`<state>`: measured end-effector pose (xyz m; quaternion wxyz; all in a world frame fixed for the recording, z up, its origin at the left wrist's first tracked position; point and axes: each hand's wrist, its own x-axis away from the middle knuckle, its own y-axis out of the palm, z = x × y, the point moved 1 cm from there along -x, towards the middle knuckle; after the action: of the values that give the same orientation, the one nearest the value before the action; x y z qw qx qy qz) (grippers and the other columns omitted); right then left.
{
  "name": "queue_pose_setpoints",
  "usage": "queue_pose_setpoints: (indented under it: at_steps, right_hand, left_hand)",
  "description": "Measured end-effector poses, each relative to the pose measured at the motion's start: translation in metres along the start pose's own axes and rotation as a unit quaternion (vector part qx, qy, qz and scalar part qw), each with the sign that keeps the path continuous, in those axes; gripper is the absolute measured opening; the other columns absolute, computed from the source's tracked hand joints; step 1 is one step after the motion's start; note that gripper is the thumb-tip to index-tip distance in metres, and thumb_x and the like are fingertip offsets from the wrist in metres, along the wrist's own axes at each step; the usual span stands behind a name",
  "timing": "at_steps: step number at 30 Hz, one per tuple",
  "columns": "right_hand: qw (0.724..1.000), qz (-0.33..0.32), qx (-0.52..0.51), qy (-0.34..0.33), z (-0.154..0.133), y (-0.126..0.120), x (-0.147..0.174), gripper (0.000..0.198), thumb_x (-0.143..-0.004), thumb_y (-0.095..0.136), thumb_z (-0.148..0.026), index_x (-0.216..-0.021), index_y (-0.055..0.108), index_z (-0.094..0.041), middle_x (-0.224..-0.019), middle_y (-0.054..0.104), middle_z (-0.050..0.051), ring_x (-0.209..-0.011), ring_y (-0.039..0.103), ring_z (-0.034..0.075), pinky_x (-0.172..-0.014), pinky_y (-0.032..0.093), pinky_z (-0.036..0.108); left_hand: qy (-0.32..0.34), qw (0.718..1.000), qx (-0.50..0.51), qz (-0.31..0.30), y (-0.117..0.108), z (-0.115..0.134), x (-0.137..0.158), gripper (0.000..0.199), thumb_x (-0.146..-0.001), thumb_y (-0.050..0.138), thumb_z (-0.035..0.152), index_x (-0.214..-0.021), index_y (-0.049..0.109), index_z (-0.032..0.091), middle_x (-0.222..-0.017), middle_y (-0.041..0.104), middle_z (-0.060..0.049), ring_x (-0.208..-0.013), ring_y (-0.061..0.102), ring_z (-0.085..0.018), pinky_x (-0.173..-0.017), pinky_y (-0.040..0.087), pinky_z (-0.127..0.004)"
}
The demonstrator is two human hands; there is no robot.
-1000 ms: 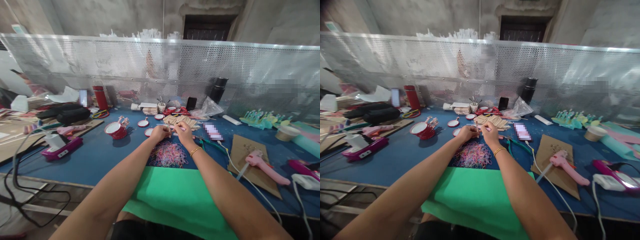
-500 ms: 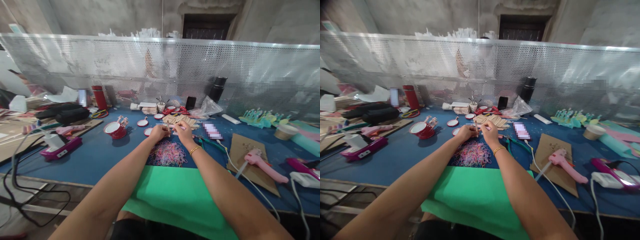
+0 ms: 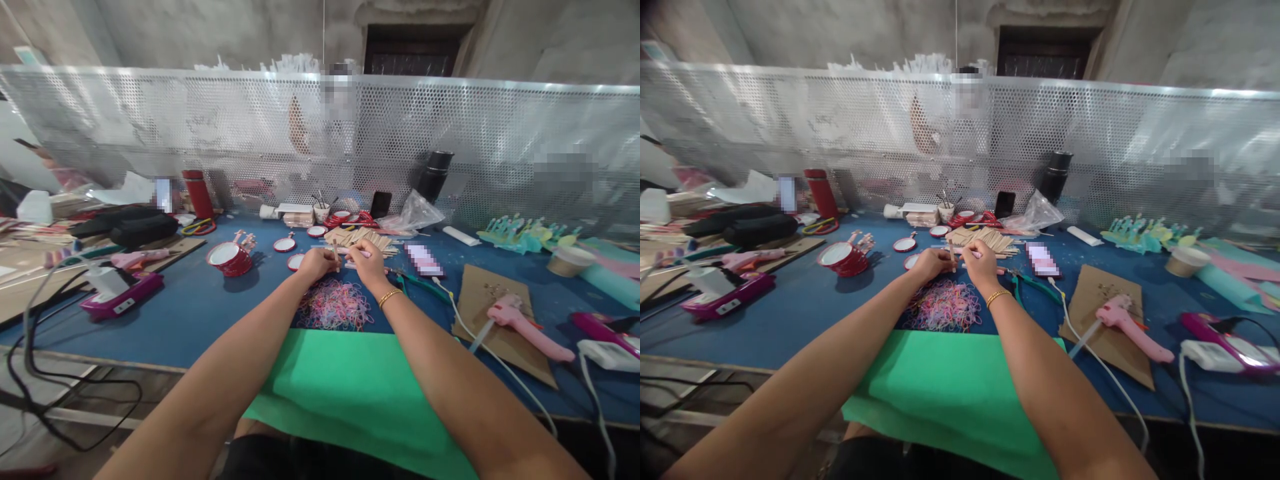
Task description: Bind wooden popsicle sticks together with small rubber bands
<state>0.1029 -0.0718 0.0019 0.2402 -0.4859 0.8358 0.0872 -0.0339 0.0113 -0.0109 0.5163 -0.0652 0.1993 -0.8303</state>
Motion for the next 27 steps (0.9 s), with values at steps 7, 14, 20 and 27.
queue_pose_setpoints:
  at_steps: [7,14,20,27]
  right_hand:
    - [1.0,-0.016,-0.002,-0.016,-0.001,0.0037,0.0008,0.012,-0.074,0.053,-0.03,-0.067,0.057,-0.022,-0.065,0.066,-0.001,-0.068,0.063,0.017,-0.066,0.047,0.027]
    - [1.0,0.002,-0.003,0.004,0.0042,-0.0011,-0.0014,0.012,-0.073,0.053,-0.03,-0.067,0.058,-0.021,-0.065,0.066,-0.001,-0.066,0.062,0.017,-0.062,0.047,0.026]
    - [1.0,-0.018,0.002,-0.015,0.0025,0.002,-0.0001,0.011,-0.073,0.053,-0.029,-0.067,0.058,-0.021,-0.065,0.066,-0.001,-0.068,0.062,0.017,-0.065,0.048,0.027]
    - [1.0,0.004,-0.006,0.004,0.0046,0.0005,-0.0018,0.013,-0.074,0.053,-0.031,-0.067,0.057,-0.022,-0.064,0.066,-0.001,-0.066,0.062,0.017,-0.063,0.048,0.027]
  left_hand:
    - [0.022,0.998,-0.056,0.004,-0.0033,0.0061,0.0038,0.02,-0.061,0.078,0.032,-0.061,0.071,0.013,-0.052,0.06,0.002,-0.047,0.046,-0.007,-0.046,0.033,-0.019]
    - [-0.01,1.0,-0.006,-0.003,-0.0005,0.004,0.0019,0.02,-0.061,0.08,0.026,-0.076,0.075,0.014,-0.06,0.066,0.0,-0.05,0.051,-0.008,-0.051,0.04,-0.02]
    - [-0.004,1.0,-0.026,-0.005,-0.001,0.0046,0.0022,0.011,-0.064,0.076,0.023,-0.071,0.075,0.014,-0.055,0.064,0.001,-0.047,0.047,-0.007,-0.048,0.034,-0.019]
    - [-0.006,0.999,-0.038,0.002,-0.0014,0.007,0.0041,0.016,-0.064,0.077,0.024,-0.077,0.077,0.014,-0.057,0.065,0.0,-0.048,0.048,-0.008,-0.049,0.036,-0.02]
